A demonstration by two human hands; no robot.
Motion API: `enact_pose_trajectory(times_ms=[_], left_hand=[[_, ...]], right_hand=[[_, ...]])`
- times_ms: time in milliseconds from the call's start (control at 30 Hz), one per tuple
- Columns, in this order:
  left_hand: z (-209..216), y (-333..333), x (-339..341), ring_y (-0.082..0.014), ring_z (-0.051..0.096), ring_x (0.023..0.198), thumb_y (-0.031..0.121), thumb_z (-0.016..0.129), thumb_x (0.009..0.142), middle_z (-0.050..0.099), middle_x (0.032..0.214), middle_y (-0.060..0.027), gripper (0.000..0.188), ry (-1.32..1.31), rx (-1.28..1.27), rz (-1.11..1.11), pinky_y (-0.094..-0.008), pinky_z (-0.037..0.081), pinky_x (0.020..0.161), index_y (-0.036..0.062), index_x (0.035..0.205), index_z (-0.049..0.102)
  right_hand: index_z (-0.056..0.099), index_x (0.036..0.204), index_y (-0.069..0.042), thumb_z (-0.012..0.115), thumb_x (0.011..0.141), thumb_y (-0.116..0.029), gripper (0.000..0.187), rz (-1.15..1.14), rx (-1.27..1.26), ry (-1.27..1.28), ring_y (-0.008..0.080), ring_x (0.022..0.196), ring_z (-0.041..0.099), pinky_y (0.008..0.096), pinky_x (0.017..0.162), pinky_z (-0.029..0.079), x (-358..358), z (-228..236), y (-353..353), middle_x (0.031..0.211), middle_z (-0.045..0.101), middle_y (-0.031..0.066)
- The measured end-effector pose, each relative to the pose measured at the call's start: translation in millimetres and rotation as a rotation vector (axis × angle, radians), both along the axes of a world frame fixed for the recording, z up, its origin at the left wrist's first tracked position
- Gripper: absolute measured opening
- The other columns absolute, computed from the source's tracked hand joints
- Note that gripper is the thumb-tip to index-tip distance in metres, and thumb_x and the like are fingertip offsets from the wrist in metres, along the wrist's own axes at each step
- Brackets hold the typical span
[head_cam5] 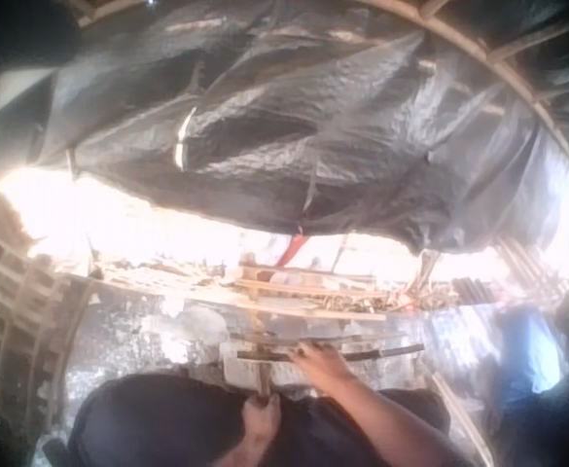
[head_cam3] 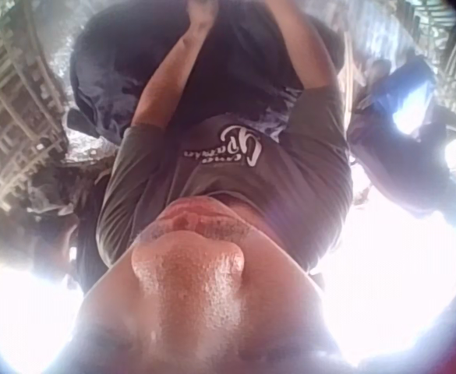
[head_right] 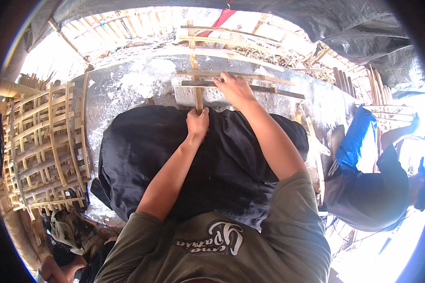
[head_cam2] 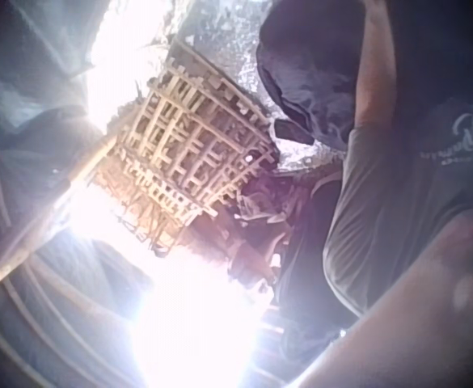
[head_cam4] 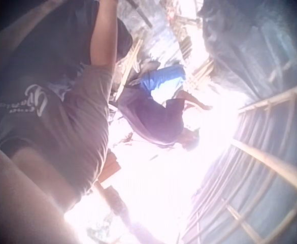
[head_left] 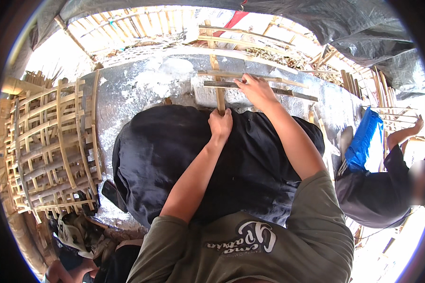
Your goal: The person secures thin wooden strips to a curved roof framework using a hammer and nails. They position each strip, hold it in place, and drive nails through the wood into the underlying structure. A black plastic sheet is draped over part of the framework during the process.
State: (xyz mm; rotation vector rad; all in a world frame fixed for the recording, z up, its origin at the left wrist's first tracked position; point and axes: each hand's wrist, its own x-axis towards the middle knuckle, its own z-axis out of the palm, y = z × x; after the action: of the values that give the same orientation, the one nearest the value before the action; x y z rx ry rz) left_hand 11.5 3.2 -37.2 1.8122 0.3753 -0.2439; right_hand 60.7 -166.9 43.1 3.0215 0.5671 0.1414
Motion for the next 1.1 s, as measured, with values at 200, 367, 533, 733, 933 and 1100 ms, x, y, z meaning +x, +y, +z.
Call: enact_pose_trajectory(times_ms=[200,367,533,733,933,1100], left_hand=[[14.1,0.9,2.2,-0.044,0.071,0.096,0.024,0.067,0.088,0.072,0.093,-0.0291,0.034,0.155,-0.074,-0.016,-0.0463,0.054,0.085,-0.0087,0.097,0.069],[17.1,2.4,0.8,-0.0425,0.072,0.096,0.025,0.066,0.088,0.073,0.093,-0.0287,0.034,0.156,-0.1,-0.011,-0.0456,0.054,0.086,-0.0084,0.098,0.069],[17.2,1.5,1.4,-0.0422,0.072,0.096,0.025,0.066,0.088,0.073,0.093,-0.0283,0.034,0.166,-0.096,-0.012,-0.0455,0.054,0.086,-0.008,0.098,0.069],[7.9,0.6,2.0,-0.0427,0.072,0.095,0.025,0.067,0.088,0.073,0.092,-0.0282,0.035,0.157,-0.094,-0.008,-0.0461,0.054,0.086,-0.0084,0.098,0.069],[12.8,0.4,1.3,-0.0431,0.072,0.095,0.025,0.067,0.088,0.073,0.092,-0.0285,0.035,0.158,-0.08,-0.009,-0.0462,0.054,0.086,-0.0087,0.097,0.069],[-3.4,-0.9,2.1,-0.0278,0.065,0.064,0.026,0.067,0.09,0.066,0.072,-0.0153,0.03,0.065,-0.044,-0.004,-0.0401,0.051,0.059,-0.0045,0.087,0.065]], right_hand=[[0.067,0.133,-0.02,0.06,0.099,-0.029,0.035,0.023,-0.002,-0.011,0.0195,0.099,0.068,0.0397,0.089,0.051,-1.1,-3.7,9.1,0.113,0.06,0.0045],[0.067,0.133,-0.021,0.059,0.1,-0.029,0.035,-0.017,-0.049,0.039,0.0211,0.103,0.068,0.0421,0.093,0.05,-3.9,-5.5,16.9,0.116,0.06,0.0059],[0.067,0.133,-0.021,0.059,0.1,-0.028,0.035,-0.015,-0.043,0.042,0.0223,0.104,0.069,0.0429,0.095,0.05,-6.2,-4.2,17.1,0.116,0.061,0.0063],[0.067,0.133,-0.021,0.06,0.099,-0.025,0.035,0.01,-0.039,0.007,0.0223,0.104,0.068,0.0432,0.094,0.05,-11.9,-8.4,16.6,0.114,0.062,0.0061],[0.067,0.133,-0.022,0.061,0.098,-0.027,0.036,-0.013,-0.037,-0.01,0.0219,0.105,0.067,0.0417,0.09,0.051,-12.0,-15.0,15.9,0.112,0.062,0.0048],[0.067,0.133,-0.023,0.063,0.097,-0.031,0.037,-0.006,-0.038,-0.035,0.0204,0.105,0.066,0.0378,0.085,0.052,-11.1,-13.6,16.9,0.111,0.063,0.0021]])
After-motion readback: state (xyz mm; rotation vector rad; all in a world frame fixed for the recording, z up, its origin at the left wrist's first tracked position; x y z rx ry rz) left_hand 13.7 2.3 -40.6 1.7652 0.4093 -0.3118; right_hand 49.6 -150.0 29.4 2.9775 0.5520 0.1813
